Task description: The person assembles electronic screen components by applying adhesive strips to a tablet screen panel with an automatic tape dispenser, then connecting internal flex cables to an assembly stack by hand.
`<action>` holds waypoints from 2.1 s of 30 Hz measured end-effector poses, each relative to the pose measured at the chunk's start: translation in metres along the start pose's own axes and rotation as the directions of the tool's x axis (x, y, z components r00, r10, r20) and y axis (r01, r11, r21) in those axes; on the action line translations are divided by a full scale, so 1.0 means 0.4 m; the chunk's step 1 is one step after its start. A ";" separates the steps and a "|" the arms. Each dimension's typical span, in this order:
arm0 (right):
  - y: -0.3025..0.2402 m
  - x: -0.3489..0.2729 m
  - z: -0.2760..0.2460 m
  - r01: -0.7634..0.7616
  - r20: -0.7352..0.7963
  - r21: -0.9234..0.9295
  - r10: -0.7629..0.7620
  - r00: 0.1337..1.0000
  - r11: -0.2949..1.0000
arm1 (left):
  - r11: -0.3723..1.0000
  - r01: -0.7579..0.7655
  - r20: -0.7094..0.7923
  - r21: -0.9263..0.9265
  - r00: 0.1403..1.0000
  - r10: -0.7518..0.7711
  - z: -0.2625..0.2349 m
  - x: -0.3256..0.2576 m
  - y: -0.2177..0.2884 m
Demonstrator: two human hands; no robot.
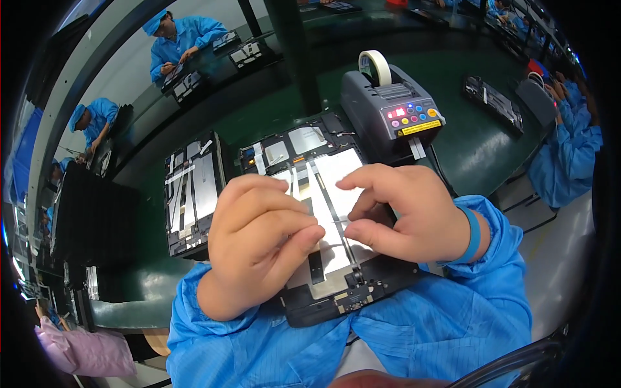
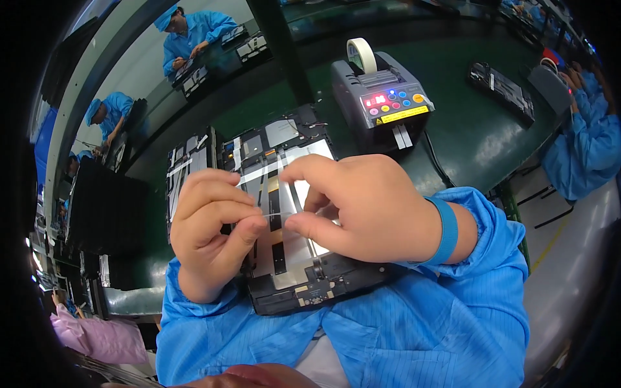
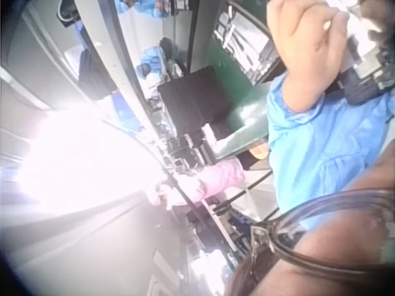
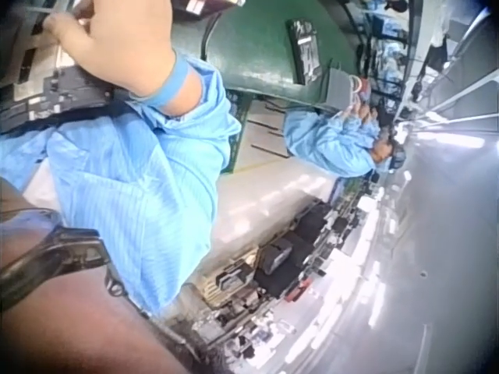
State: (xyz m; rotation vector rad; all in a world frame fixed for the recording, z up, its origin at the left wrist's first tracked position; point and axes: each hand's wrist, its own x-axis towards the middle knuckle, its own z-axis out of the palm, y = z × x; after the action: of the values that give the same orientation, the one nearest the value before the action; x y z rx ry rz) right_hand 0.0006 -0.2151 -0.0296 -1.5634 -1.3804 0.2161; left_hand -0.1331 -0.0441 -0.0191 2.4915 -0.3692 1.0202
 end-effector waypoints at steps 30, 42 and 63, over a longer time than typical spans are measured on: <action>0.208 0.095 -0.036 0.038 -0.026 -0.277 -0.047 0.999 0.960 | 0.968 0.093 0.466 0.233 0.863 -0.195 0.089 0.128 -0.162; 0.207 0.164 -0.106 0.105 0.149 -0.207 -0.074 0.986 0.973 | 0.952 0.049 0.399 0.301 0.900 -0.173 0.093 0.104 -0.194; 0.225 0.256 -0.108 -0.312 0.449 -0.167 0.354 0.820 0.935 | 0.895 0.427 0.422 0.131 0.792 -0.440 0.120 0.147 -0.225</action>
State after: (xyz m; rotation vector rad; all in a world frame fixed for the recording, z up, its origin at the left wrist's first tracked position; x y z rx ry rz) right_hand 0.1226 -0.1405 -0.0291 -1.9045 -1.4820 0.8127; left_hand -0.0280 0.0069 -0.0333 2.6403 0.1020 0.2686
